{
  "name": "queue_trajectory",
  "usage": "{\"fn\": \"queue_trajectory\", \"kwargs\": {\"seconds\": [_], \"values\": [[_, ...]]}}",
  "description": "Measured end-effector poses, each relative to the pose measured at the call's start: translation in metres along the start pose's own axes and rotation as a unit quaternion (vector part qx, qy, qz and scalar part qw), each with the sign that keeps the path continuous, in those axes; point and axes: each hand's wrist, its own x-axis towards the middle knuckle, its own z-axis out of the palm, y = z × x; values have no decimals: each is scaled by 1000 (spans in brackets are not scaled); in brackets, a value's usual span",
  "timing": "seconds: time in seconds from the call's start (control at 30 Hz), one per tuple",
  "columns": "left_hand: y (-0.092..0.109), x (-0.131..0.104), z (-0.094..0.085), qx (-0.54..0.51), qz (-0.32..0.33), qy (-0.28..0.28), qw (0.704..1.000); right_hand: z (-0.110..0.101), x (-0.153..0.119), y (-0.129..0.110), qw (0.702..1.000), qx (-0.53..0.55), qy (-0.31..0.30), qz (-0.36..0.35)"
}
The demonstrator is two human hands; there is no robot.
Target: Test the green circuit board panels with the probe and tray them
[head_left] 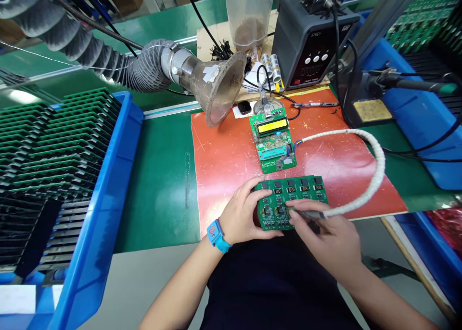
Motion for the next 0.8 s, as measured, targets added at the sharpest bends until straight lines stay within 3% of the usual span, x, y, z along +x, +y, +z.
{"fn": "queue_trajectory", "kwargs": {"seconds": [0.4, 0.8], "values": [[-1, -2, 0, 21, 42, 6, 999, -1, -5, 8, 1000, 21, -14, -9], [-1, -1, -2, 19, 39, -1, 999, 0, -3, 10, 999, 18, -16, -21]]}}
